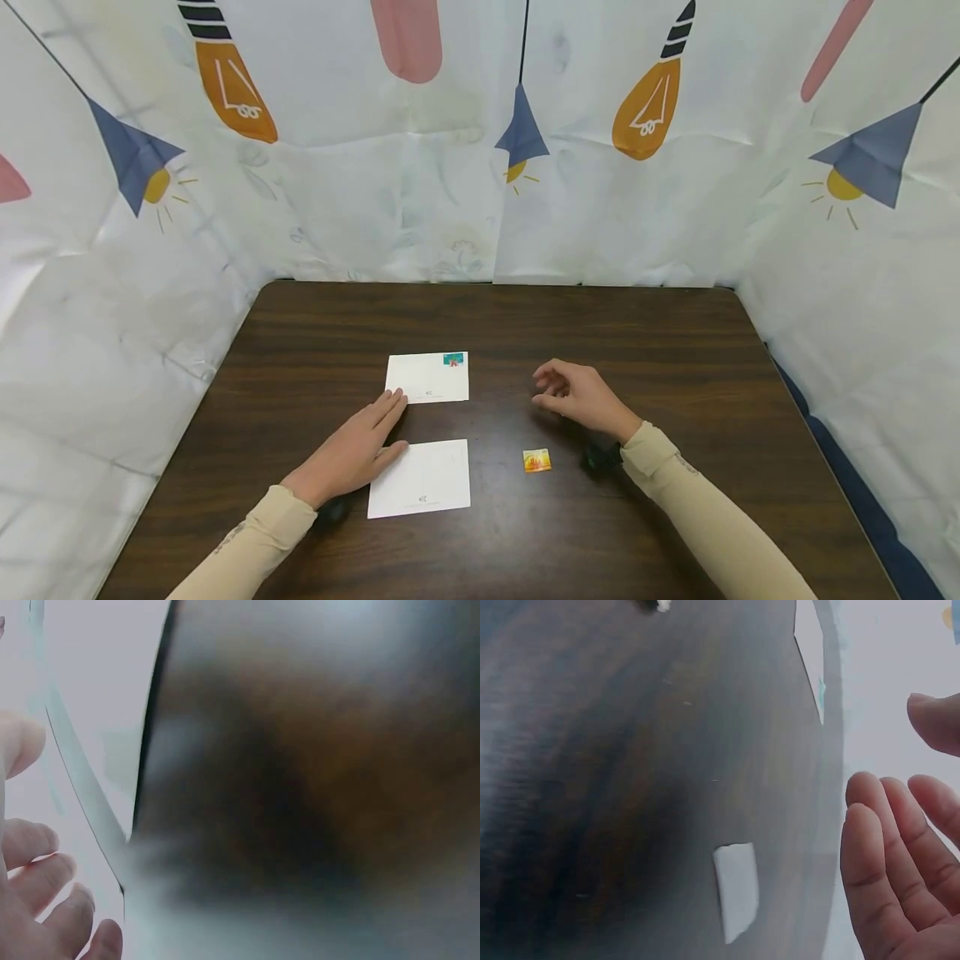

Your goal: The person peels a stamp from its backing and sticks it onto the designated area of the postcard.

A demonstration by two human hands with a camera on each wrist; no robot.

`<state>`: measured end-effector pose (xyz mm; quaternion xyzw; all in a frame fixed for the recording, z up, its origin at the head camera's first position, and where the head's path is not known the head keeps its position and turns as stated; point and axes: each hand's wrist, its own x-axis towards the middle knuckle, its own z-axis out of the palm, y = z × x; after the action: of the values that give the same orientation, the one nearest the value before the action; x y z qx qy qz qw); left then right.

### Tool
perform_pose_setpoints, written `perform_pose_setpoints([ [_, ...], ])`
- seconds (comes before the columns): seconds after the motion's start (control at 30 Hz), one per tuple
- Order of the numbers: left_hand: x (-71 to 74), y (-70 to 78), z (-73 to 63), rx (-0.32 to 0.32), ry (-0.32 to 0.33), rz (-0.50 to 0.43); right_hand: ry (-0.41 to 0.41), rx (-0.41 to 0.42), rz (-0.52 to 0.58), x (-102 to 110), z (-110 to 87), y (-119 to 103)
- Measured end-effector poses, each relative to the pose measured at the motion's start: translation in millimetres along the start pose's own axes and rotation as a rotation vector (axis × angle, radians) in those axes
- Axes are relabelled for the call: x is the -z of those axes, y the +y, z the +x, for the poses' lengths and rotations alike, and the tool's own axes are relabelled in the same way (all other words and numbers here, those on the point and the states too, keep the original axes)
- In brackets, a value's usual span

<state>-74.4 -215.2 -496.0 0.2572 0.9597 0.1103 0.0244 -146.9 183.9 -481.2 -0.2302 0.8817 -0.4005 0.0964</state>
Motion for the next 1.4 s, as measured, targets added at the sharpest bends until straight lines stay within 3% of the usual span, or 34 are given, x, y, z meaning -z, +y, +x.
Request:
perform_pose_setpoints([
  [0.3, -5.5, 16.6, -28.4, 0.006, 0.006, -0.020, -0.023, -0.071, 0.067, -8, -19.7, 6],
  [0.57, -12.9, 23.3, -42.6, 0.033, -0.061, -0.026, -0.058, -0.061, 0.090, -15, -35.0, 8],
  [0.8, -15.4, 22.4, -41.1, 0.028, -0.056, -0.024, -0.103, -0.055, 0.074, -21, -43.8, 8],
  [1.07, -12.8, 21.9, -37.1, 0.001, -0.013, -0.020, -0.145, 0.000, -0.199, -31, -46.8, -4],
  [1.23, -13.0, 21.1, -34.3, -0.035, 0.037, 0.003, -0.139, 0.024, -0.241, -34, -50.0, -7],
  [1.4, -13.4, 19.0, -30.7, -0.051, 0.023, -0.005, -0.134, 0.031, -0.242, -35, -51.4, -6],
])
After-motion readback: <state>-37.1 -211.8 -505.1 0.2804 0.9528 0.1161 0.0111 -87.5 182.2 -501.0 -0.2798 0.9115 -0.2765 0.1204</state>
